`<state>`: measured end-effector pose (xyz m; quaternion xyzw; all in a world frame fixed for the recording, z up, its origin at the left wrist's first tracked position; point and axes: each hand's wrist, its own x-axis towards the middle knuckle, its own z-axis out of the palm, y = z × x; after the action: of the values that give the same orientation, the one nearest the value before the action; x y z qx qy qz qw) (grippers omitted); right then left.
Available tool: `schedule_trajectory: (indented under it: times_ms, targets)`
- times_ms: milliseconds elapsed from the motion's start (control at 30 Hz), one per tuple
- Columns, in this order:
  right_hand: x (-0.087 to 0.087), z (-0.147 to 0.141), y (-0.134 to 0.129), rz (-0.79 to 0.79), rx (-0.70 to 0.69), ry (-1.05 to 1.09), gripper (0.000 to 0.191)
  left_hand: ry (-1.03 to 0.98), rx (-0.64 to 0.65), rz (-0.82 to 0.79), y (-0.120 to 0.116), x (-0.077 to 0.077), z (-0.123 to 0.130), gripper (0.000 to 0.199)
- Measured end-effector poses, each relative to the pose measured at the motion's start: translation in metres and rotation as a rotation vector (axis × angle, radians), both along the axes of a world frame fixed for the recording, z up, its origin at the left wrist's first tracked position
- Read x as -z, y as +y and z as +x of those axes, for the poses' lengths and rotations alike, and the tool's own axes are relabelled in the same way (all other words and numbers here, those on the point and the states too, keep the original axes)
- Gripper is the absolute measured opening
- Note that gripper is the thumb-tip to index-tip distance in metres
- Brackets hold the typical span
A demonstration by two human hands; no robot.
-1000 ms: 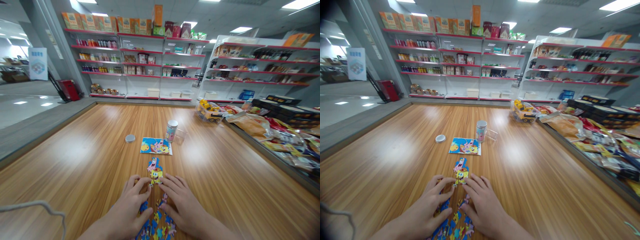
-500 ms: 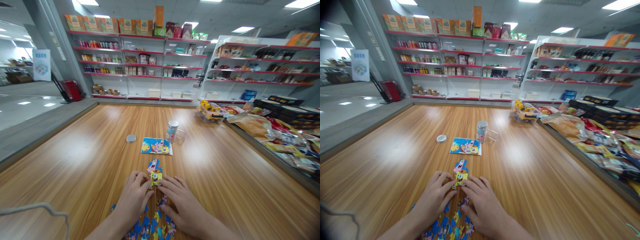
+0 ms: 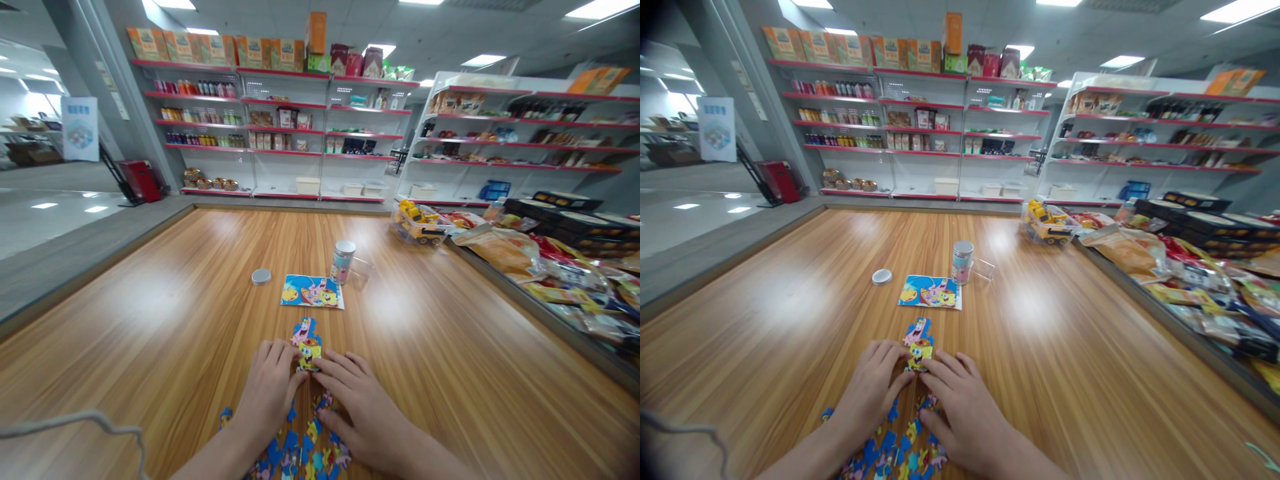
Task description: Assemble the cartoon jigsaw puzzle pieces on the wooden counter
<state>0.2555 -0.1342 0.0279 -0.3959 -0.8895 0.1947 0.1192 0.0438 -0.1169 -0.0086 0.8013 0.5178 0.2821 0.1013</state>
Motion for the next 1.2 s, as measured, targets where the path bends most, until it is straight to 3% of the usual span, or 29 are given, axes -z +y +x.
schedule_trajectory:
  times_ms: [167,367,467,1200]
  targets:
    - [-0.002,0.001,0.000,0.000,0.003,-0.007,0.046,0.003,0.028,0.018,0.001,-0.004,-0.005,0.019]
    - [-0.001,0.001,0.000,0.005,0.000,0.004,0.045,0.037,0.264,0.053,-0.006,-0.021,-0.010,0.028]
    - [0.000,0.001,0.000,0.008,0.000,0.010,0.045,0.080,0.314,0.022,-0.009,-0.025,-0.009,0.027]
    - [0.003,0.002,0.000,0.018,0.007,0.015,0.044,0.081,0.315,-0.028,-0.009,-0.029,-0.012,0.029]
